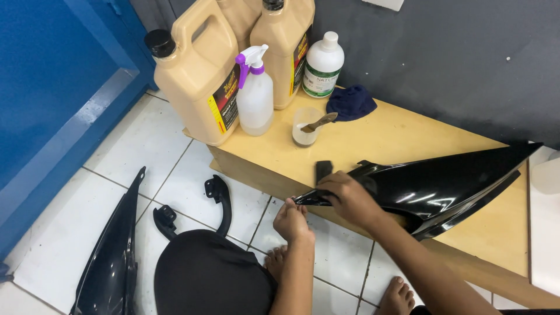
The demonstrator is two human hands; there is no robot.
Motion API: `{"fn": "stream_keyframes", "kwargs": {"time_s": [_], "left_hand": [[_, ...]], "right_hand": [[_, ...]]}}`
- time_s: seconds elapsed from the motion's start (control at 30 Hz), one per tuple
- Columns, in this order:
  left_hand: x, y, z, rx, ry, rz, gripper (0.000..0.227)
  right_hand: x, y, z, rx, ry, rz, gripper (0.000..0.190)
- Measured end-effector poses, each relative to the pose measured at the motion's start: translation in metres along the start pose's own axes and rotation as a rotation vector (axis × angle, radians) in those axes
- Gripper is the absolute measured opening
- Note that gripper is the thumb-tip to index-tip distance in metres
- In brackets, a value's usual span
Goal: The person wipes a black motorcycle part with a cloth, then uses a brush to apply a white compound from a cup onto the part's surface. The person continues spreading the compound across the part.
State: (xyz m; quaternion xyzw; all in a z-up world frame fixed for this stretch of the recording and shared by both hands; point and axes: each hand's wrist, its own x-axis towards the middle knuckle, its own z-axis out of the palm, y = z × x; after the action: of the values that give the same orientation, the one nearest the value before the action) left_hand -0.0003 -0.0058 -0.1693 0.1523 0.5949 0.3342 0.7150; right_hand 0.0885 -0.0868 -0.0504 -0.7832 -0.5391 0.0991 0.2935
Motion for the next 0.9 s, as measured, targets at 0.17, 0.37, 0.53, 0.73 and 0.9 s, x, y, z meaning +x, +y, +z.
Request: {"fn": "stream_keyframes", "kwargs": {"time_s": [0.17, 0.37, 0.53, 0.73, 0.9], "left_hand": [[0.003, 0.0, 0.001, -0.003, 0.025, -0.013, 0.022], [-0.023, 0.025, 0.002, -0.039, 0.041, -0.054, 0.026], [-0.008, 0.013, 0.002, -0.055, 0.024, -0.072, 0.024], [-0.041, 0.043, 0.005, -0.097, 0.038, -0.106, 0.024], [-0.039, 0.04, 0.005, -0.116, 0.018, -0.128, 0.022]], "right_hand": [[0.01, -0.016, -0.002, -0.079, -0.143, -0.047, 0.022], [0.01, 0.018, -0.003, -0.234, -0.191, -0.05, 0.018], [0.022, -0.023, 0.014, -0.19, -0.194, -0.242, 0.009], [0.022, 0.009, 0.009, -0.264, -0.222, -0.274, 0.017], [0.02, 0.006, 0.015, -0.249, -0.231, -0.242, 0.02]]}}
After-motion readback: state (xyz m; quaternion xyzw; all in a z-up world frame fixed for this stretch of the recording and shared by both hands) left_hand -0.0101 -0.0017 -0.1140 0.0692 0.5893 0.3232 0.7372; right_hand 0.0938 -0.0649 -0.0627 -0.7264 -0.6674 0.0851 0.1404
